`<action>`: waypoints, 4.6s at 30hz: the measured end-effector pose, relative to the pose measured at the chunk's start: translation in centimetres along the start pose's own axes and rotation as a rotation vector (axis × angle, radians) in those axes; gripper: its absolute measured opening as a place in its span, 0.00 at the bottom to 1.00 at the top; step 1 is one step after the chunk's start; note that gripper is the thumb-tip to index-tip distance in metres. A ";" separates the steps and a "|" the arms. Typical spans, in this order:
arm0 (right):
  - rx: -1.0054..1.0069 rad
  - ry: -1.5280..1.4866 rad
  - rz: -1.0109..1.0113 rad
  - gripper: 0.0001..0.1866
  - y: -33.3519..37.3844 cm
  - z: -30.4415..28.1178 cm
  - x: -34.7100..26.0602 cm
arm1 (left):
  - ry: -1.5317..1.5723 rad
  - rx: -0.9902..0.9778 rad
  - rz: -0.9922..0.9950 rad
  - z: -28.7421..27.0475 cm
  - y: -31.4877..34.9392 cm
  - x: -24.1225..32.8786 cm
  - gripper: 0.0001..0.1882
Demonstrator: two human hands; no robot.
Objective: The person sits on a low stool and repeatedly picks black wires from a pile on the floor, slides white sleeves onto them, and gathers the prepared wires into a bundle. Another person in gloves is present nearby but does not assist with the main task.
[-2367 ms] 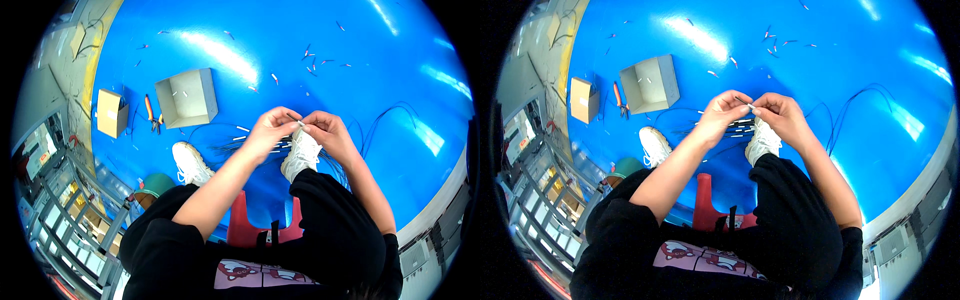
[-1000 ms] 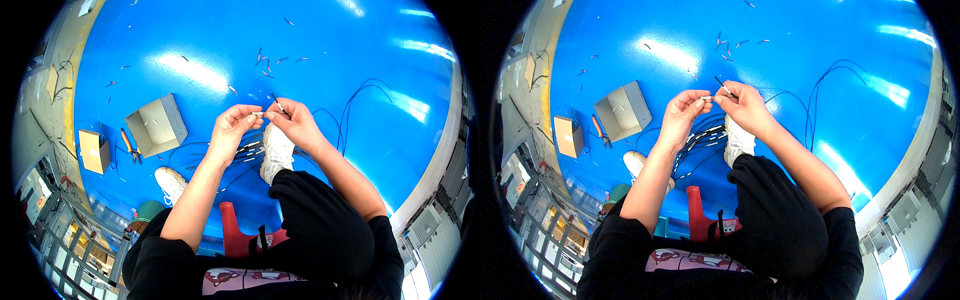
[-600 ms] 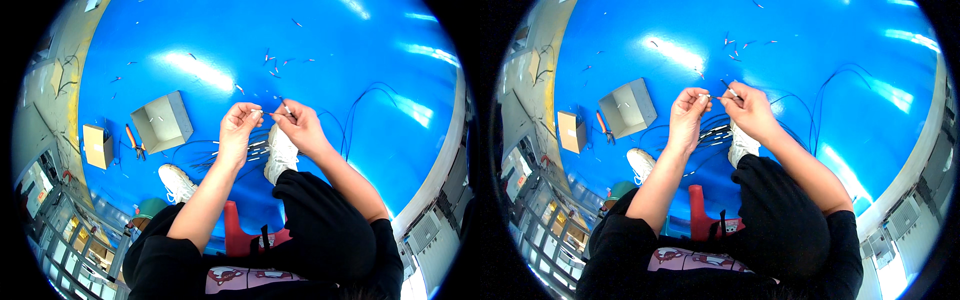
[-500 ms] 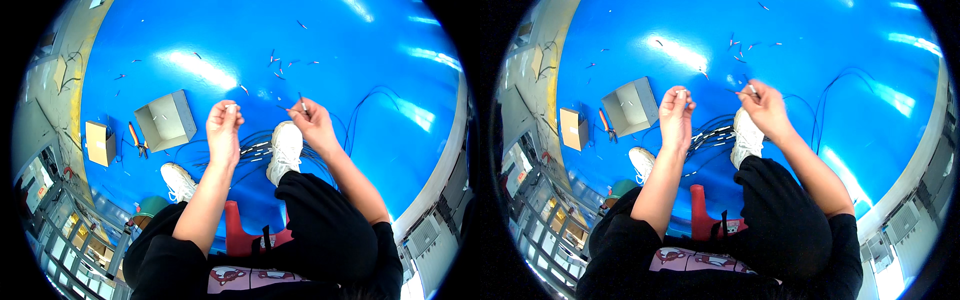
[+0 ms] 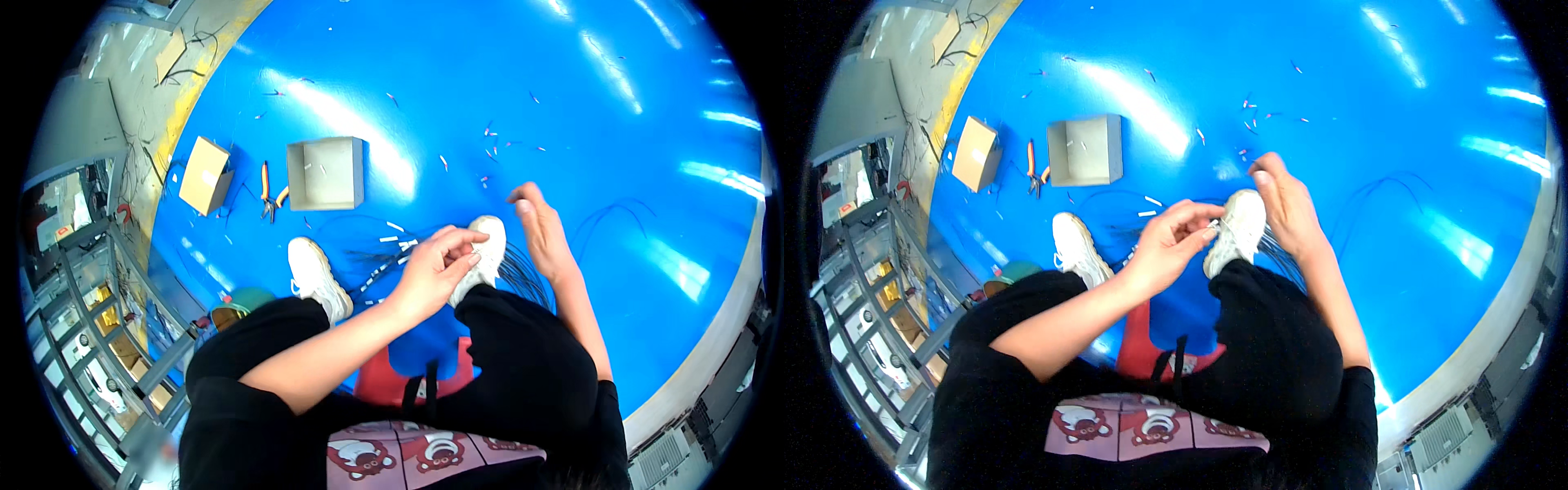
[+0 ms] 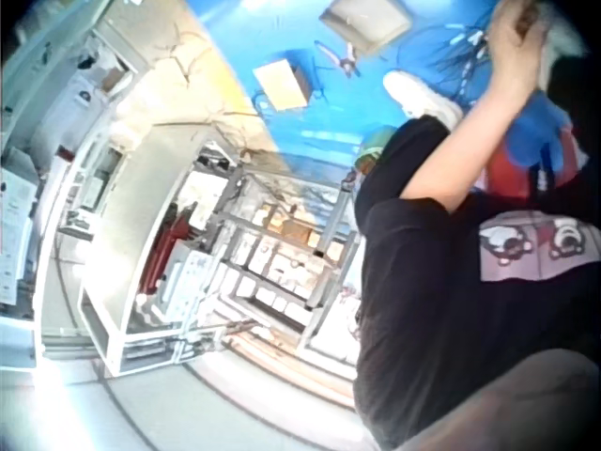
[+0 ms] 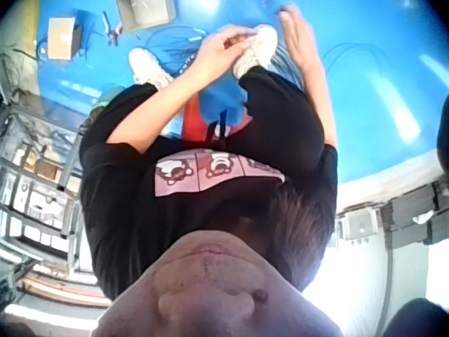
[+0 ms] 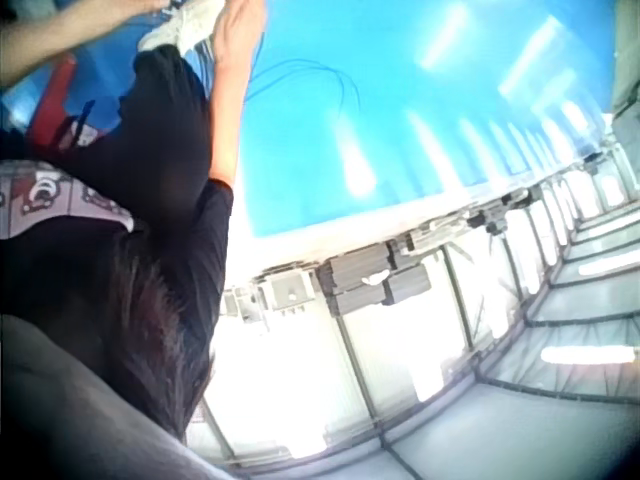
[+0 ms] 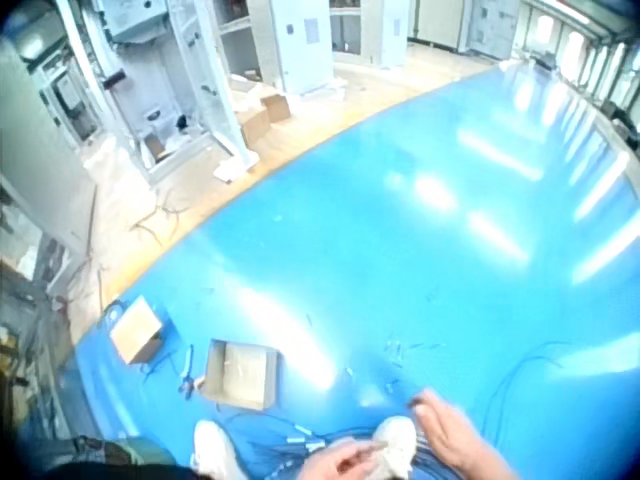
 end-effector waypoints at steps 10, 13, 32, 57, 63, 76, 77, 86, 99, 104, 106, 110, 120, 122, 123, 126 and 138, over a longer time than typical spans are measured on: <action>-0.589 0.308 -0.100 0.07 11.2 0.1 -16.1 | -0.185 -0.086 0.254 2.3 13.1 11.3 0.19; -0.489 0.207 -0.106 0.08 12.6 1.0 -19.7 | -0.313 -0.037 0.538 3.0 15.8 15.3 0.08; -0.058 -0.169 -0.130 0.02 7.8 5.2 -21.8 | -0.349 0.289 0.693 -7.7 17.3 18.6 0.07; -0.005 -0.140 -0.294 0.04 7.4 3.9 -21.8 | -0.388 0.242 0.630 -6.7 16.4 17.9 0.13; -0.029 -0.072 -0.278 0.04 7.9 3.6 -21.0 | -0.345 0.252 0.716 -6.2 15.8 17.3 0.09; -0.040 -0.078 -0.262 0.07 7.3 3.2 -20.5 | -0.519 0.437 0.739 -6.1 14.9 17.9 0.05; -0.029 -0.079 -0.261 0.07 7.4 2.9 -20.4 | -0.503 0.418 0.717 -6.0 14.6 17.9 0.05; 0.008 -0.115 -0.247 0.05 7.4 1.9 -19.3 | -0.338 0.319 0.615 -5.6 12.9 17.2 0.06; 0.065 -0.013 -0.312 0.02 7.4 2.2 -22.0 | -0.369 0.345 0.509 -6.5 12.8 17.4 0.08; 0.117 0.051 -0.327 0.02 8.2 1.1 -21.8 | -0.310 0.317 0.589 -5.7 13.1 17.8 0.08; 0.122 0.059 -0.333 0.02 8.4 1.0 -21.8 | -0.302 0.318 0.622 -5.5 13.4 17.9 0.08; 0.162 0.018 -0.299 0.02 8.9 -0.4 -21.0 | -0.311 0.285 0.723 -4.1 13.5 18.3 0.07; 0.231 0.161 -0.233 0.04 10.7 -3.2 -21.0 | -0.055 0.124 0.481 -0.6 10.8 16.5 0.07; 0.215 0.159 -0.206 0.04 11.1 -4.0 -20.2 | -0.259 0.181 0.611 0.6 11.2 17.3 0.06; 0.203 0.151 -0.199 0.04 11.2 -4.1 -19.8 | -0.245 0.191 0.694 1.1 11.4 17.8 0.04; 0.194 -0.129 -0.125 0.04 12.0 -4.9 -18.0 | -0.179 0.105 0.632 2.5 10.3 17.4 0.05; 0.137 -0.243 0.018 0.12 12.1 -5.6 -17.1 | 0.134 -0.041 0.324 4.0 9.1 15.8 0.03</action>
Point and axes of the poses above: each hand's wrist, its own y-axis away from the middle knuckle, its own z-axis out of the palm, x = y × z, the point moved 9 cm from there along -y, towards the middle knuckle, and after that the axes turned 3 degrees about -z, right-handed, at the moved point
